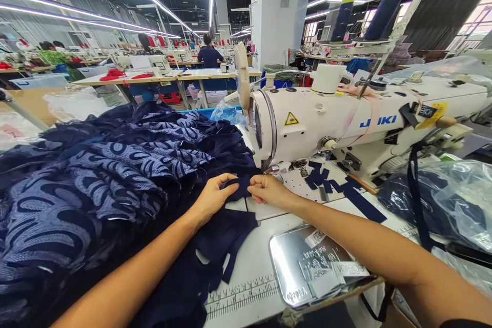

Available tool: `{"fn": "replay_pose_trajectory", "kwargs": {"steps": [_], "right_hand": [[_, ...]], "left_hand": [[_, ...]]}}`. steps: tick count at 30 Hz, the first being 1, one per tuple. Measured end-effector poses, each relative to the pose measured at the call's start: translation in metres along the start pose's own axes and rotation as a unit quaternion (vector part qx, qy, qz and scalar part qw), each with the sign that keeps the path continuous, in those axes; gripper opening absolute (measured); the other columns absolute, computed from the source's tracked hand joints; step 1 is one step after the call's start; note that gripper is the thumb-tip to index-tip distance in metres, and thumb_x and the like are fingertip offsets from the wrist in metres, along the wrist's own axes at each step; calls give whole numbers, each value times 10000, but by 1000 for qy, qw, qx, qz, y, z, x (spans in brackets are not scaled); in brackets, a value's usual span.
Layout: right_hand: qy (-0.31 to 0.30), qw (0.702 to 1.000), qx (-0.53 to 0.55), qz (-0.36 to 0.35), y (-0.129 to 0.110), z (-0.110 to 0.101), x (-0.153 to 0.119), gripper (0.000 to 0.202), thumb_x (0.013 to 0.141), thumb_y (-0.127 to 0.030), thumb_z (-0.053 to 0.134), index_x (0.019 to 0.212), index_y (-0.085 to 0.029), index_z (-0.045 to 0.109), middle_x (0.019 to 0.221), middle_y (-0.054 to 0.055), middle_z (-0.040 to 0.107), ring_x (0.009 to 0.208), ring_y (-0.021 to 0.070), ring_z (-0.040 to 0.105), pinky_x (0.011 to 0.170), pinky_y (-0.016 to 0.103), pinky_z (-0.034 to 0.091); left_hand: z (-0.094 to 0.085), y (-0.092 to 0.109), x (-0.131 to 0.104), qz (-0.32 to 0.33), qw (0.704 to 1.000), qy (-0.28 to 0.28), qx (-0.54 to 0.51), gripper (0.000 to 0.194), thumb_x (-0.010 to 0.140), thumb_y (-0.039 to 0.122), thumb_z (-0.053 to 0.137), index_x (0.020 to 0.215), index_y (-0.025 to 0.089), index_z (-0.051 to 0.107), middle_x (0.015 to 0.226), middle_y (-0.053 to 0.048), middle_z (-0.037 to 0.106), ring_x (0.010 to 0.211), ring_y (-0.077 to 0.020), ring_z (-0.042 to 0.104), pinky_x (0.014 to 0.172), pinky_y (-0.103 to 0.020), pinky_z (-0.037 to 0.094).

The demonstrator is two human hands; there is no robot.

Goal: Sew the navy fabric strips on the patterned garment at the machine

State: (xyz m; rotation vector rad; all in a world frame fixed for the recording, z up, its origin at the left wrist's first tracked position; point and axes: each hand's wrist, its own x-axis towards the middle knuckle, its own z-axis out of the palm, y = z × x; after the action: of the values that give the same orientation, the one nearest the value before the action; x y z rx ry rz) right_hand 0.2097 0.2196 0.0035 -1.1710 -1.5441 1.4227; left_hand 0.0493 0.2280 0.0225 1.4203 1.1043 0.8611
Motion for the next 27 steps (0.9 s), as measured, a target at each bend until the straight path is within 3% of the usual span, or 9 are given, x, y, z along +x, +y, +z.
{"fn": "replay_pose_trajectory", "kwargs": {"steps": [11,27], "right_hand": [[-38,999,5,-13,2,-4,-1,130,716,-118,463,609,-173,415,369,-99,439,335,42,315,396,172,244],[-8,1000,1,-12,2,-3,0,156,715,-150,462,581,-183,388,334,-112,379,321,44,287,393,185,197]], "left_hand": [[1,-1,1,-3,1000,3,-19,319,541,367,696,752,147,601,667,17,587,578,-108,504,570,-219,396],[1,0,0,19,999,-18,44,337,530,358,707,783,158,606,755,4,591,675,-137,523,655,-248,415]]}}
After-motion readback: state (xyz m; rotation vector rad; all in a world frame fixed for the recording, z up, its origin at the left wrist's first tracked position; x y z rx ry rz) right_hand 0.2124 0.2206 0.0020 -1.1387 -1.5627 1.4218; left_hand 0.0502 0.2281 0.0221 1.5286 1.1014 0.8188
